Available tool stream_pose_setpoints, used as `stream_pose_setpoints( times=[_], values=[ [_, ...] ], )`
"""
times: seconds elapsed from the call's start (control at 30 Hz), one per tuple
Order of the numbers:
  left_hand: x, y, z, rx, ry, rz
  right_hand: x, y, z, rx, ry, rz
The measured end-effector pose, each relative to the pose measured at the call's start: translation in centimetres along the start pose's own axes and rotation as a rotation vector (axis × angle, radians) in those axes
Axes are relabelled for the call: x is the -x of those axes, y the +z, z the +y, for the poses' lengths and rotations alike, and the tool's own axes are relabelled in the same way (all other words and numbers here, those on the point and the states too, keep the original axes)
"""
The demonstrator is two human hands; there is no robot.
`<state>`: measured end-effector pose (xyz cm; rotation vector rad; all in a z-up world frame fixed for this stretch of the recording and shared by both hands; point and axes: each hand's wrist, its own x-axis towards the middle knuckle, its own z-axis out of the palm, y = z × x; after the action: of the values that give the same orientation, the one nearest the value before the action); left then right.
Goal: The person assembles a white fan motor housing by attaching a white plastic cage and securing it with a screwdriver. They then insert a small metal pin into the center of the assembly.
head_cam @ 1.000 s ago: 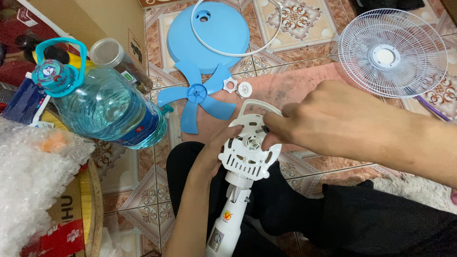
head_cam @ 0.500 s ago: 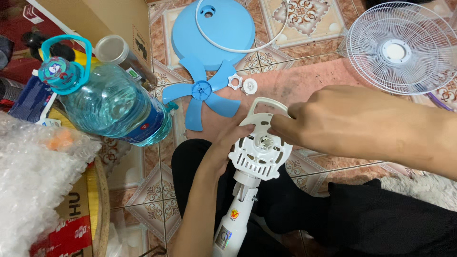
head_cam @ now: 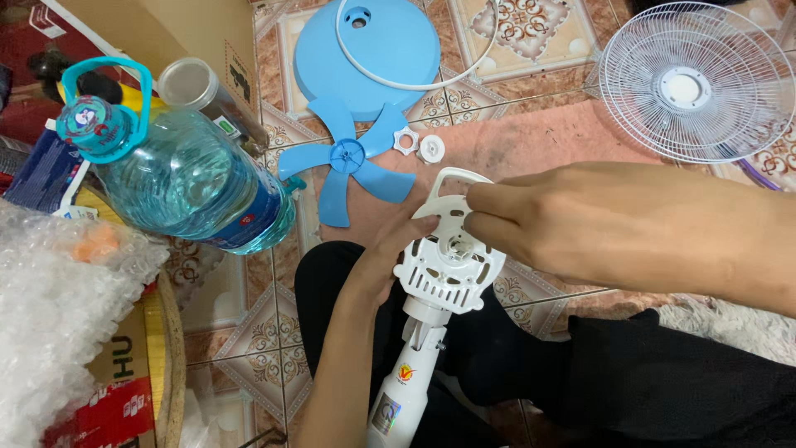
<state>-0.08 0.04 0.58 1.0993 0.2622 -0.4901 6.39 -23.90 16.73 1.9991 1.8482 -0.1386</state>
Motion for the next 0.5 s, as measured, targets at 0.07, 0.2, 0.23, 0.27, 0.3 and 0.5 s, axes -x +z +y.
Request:
stream_pose_setpoints(
  times=[0.07, 0.2, 0.23, 0.27, 0.3, 0.5],
  values=[
    [0.0, 0.1, 0.0, -0.024, 0.018, -0.007, -0.2, 0.6, 0.3, -0.108, 0.070, -0.011],
    [0.2, 0.4, 0.0, -0.015, 0.027, 0.033, -1.3, 1.8, 0.0, -0.246, 0.323, -0.121],
    [0.4, 0.5, 0.2, -0.013, 0.027, 0.035, -1.2, 1.8, 0.0, -0.245, 0.320, -0.122],
    [0.5, 0.6, 0.4, -0.040, 0.036, 0.024, -1.2, 1.8, 0.0, -0.191, 0.314, -0.030],
    [0.5, 0.8, 0.7, -0.070, 0.045, 0.010, -1.0, 1.8, 0.1, -0.136, 0.311, 0.063],
    [0.2, 0.1, 0.4, -0.044, 0.051, -0.041, 0.0, 0.4, 0.1, -0.107, 0.133, 0.009]
  ],
)
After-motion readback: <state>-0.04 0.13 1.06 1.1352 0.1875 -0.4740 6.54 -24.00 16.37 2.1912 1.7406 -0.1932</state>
